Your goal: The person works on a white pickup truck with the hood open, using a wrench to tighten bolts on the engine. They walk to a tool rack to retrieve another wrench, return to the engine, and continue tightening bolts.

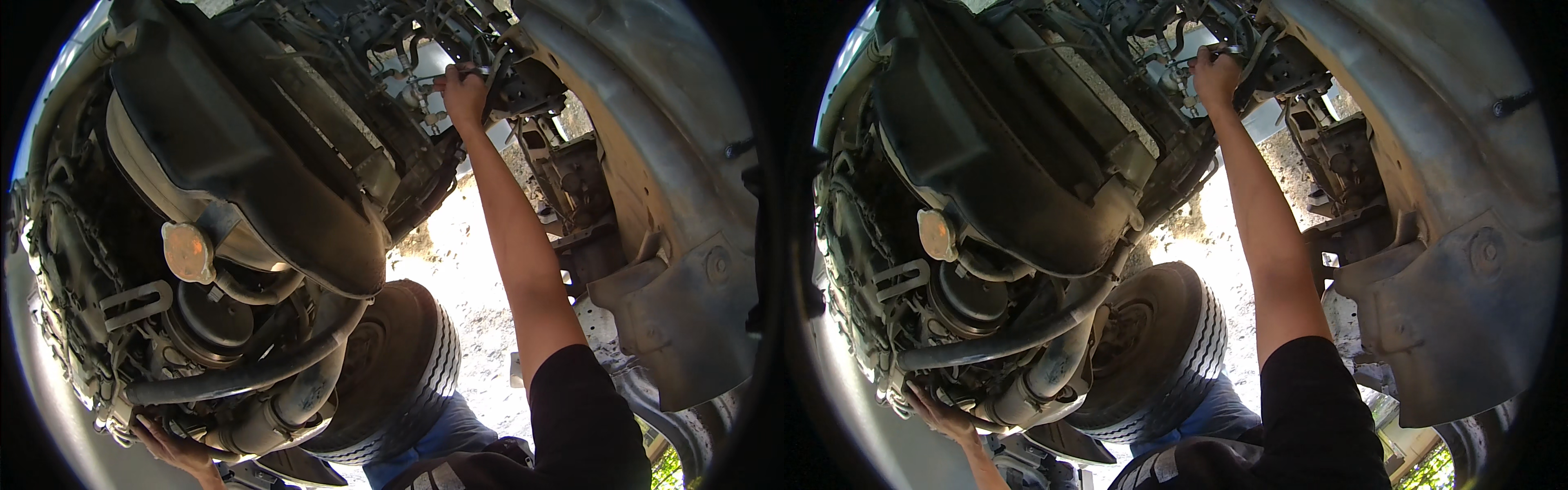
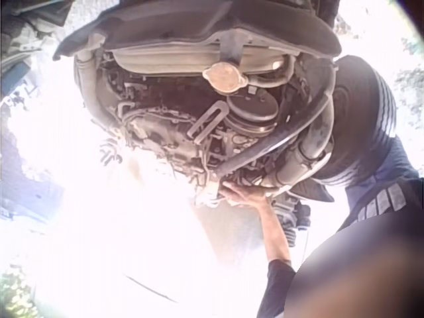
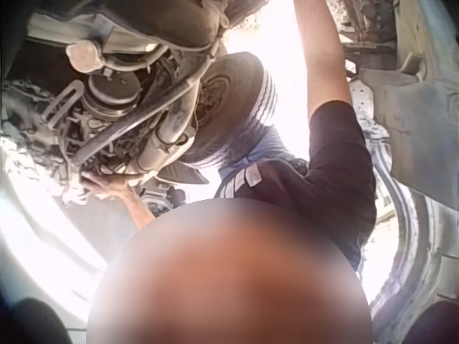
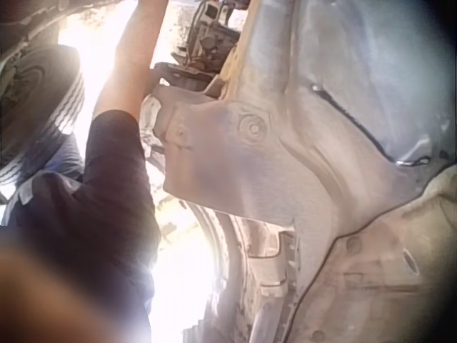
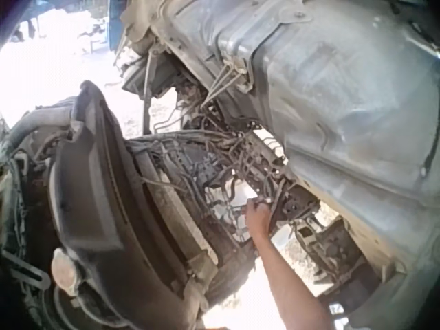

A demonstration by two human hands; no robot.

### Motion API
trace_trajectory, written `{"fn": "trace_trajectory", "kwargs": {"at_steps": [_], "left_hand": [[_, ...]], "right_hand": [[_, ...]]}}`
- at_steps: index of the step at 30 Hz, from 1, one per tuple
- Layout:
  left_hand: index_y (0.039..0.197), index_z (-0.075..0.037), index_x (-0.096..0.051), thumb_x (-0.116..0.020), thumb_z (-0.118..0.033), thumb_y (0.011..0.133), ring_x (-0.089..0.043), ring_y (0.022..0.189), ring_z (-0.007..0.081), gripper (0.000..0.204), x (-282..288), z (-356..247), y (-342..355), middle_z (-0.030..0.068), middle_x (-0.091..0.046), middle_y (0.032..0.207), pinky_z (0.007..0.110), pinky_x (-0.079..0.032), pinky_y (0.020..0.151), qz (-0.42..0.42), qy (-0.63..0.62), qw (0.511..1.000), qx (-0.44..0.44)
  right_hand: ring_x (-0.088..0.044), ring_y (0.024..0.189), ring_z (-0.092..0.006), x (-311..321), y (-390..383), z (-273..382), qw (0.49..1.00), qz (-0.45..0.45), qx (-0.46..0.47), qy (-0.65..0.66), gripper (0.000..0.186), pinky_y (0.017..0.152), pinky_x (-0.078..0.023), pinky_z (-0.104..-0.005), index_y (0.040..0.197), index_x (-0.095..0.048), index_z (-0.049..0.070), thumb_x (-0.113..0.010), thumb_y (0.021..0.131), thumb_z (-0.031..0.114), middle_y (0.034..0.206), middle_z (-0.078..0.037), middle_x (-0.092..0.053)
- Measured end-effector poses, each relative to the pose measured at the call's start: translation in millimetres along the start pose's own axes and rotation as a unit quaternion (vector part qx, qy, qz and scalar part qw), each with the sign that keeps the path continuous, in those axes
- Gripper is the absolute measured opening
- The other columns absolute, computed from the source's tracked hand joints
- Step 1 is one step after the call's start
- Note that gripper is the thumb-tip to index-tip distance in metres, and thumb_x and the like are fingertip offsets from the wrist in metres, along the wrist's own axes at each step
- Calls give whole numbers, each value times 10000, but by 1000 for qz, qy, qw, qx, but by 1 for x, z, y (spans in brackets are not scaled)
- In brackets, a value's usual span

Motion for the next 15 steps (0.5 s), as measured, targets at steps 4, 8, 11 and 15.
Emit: {"fn": "trace_trajectory", "kwargs": {"at_steps": [4, 8, 11, 15], "left_hand": [[1483, -47, -383, -352, -93, 1030, -541, 1222, 388, 457, 1, -3, 0, 299, -357, 1456, 460, -519, 979, -9, 54, 998, -25], [1478, -22, -380, -356, -91, 1018, -541, 1223, 395, 466, 0, -9, 5, 315, -356, 1451, 467, -519, 978, -3, 28, 1000, 5], [1476, -18, -383, -365, -105, 1019, -545, 1219, 386, 465, 0, -2, 4, 311, -362, 1447, 462, -518, 978, 2, -51, 995, 88], [1471, -6, -384, -360, -148, 1037, -547, 1212, 371, 457, 1, 1, -1, 295, -376, 1438, 453, -499, 1000, 3, 8, 1000, 6]], "right_hand": [[-684, 730, -377, -37, -34, 22, 891, 129, 170, -401, 220, 658, -534, -459, 1084, -590, 1, -558, 920, 145, 845, -213, -697], [-677, 839, -366, -76, -78, 17, 800, 166, 337, -469, 274, 725, -527, -475, 1112, -546, 67, -589, 847, 125, 913, -182, -670], [-676, 846, -365, -73, -86, 13, 827, 142, 343, -423, 274, 733, -527, -467, 1103, -533, 84, -614, 847, 138, 928, -183, -664], [-673, 675, -356, -37, -59, 20, 921, 12, 238, -307, 174, 623, -522, -472, 990, -596, 72, -604, 915, 230, 738, -145, -679]]}}
Point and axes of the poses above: each hand's wrist, its own y-axis towards the middle knuckle, its own x-axis out of the back of the hand, z = x × y, the point moved 5 cm from there along y, towards the middle knuckle
